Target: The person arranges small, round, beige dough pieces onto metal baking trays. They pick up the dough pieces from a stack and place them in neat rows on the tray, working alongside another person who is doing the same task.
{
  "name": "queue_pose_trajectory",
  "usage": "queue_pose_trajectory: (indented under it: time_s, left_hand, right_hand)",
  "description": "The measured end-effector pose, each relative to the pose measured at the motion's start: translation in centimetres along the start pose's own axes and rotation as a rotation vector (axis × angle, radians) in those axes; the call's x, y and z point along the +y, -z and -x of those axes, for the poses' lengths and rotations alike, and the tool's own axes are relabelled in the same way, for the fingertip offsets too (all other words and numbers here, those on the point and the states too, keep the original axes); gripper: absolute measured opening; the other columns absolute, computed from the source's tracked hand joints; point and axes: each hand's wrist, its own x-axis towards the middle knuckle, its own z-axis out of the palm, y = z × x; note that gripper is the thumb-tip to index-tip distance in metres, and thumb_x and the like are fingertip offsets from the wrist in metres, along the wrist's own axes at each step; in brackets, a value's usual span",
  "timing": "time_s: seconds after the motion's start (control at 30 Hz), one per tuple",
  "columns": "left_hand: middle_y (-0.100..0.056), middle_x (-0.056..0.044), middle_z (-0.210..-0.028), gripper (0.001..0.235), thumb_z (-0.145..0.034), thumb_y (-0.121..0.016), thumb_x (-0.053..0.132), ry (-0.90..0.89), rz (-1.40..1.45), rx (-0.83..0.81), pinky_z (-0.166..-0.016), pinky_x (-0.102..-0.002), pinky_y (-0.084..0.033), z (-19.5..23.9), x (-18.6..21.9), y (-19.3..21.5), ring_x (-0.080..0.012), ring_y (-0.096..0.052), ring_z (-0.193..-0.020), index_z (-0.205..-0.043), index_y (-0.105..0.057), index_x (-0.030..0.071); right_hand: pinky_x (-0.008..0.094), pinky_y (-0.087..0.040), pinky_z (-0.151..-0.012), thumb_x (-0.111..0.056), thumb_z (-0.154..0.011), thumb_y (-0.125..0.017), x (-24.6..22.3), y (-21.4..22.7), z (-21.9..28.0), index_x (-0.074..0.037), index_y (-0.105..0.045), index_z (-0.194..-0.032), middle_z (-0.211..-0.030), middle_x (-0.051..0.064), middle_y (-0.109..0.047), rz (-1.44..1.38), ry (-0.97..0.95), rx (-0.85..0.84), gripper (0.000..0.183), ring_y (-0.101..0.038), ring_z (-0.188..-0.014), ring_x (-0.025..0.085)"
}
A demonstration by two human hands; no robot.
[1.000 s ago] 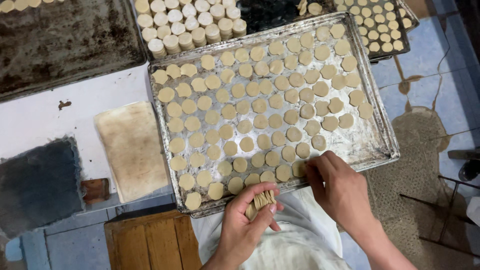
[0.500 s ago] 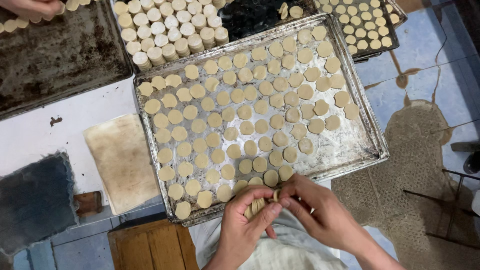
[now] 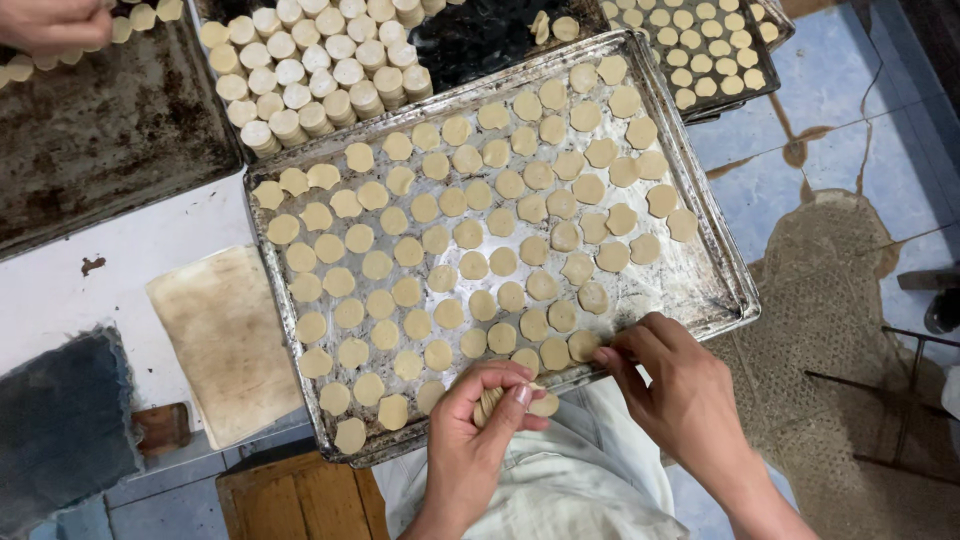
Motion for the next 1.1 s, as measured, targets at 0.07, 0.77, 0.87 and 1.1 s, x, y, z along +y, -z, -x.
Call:
queue_pose_trajectory:
  time_s: [0.07, 0.77, 0.87, 1.1]
  left_hand:
    - [-0.064, -0.013, -0.115, 0.010, -0.100, -0.061, 0.001, -0.046, 0.012, -0.012, -0.080, -0.031, -0.069, -0.2, 0.1, -0.1, -0.0187, -0.072, -0.099, -0.106, -0.067, -0.004]
    - [-0.069, -0.009, -0.084, 0.015, -0.098, -0.067, 0.012, 0.097, -0.050, 0.088, -0.056, -0.025, -0.057, 2.8, 0.4, 2.8, -0.0134, -0.068, -0.072, -0.101, -0.070, -0.002]
    - [-0.068, -0.007, -0.081, 0.015, -0.098, -0.068, 0.012, 0.118, -0.043, 0.033, -0.052, -0.024, -0.053, 2.4, 0.2, 2.2, -0.0113, -0.065, -0.069, -0.102, -0.071, -0.002]
    - [-0.072, -0.004, -0.094, 0.010, -0.094, -0.075, 0.014, -0.351, -0.546, -0.184, -0.075, -0.032, -0.057, -0.6, 1.7, -0.6, -0.0156, -0.069, -0.086, -0.099, -0.074, 0.005]
  right_hand:
    - [0.038, -0.051, -0.052, -0.018, -0.087, -0.073, 0.2, 0.2, 1.1, -0.008, -0.071, -0.092, -0.084, 0.007, -0.068, -0.123, 0.084, -0.019, 0.012, -0.067, -0.060, 0.025]
    - [0.041, -0.051, -0.093, -0.020, -0.083, -0.074, 11.4, -15.7, 3.6, -0.009, -0.070, -0.116, -0.114, 0.015, -0.072, -0.162, 0.025, -0.618, 0.035, -0.066, -0.108, 0.033]
    - [0.042, -0.051, -0.093, -0.020, -0.085, -0.073, 11.1, -15.4, 3.4, -0.009, -0.070, -0.116, -0.114, 0.016, -0.072, -0.172, 0.027, -0.577, 0.034, -0.066, -0.108, 0.034]
    - [0.044, -0.050, -0.093, -0.022, -0.084, -0.073, 12.3, -15.7, 4.6, -0.008, -0.069, -0.116, -0.116, 0.018, -0.071, -0.143, 0.201, -0.536, 0.036, -0.066, -0.111, 0.036]
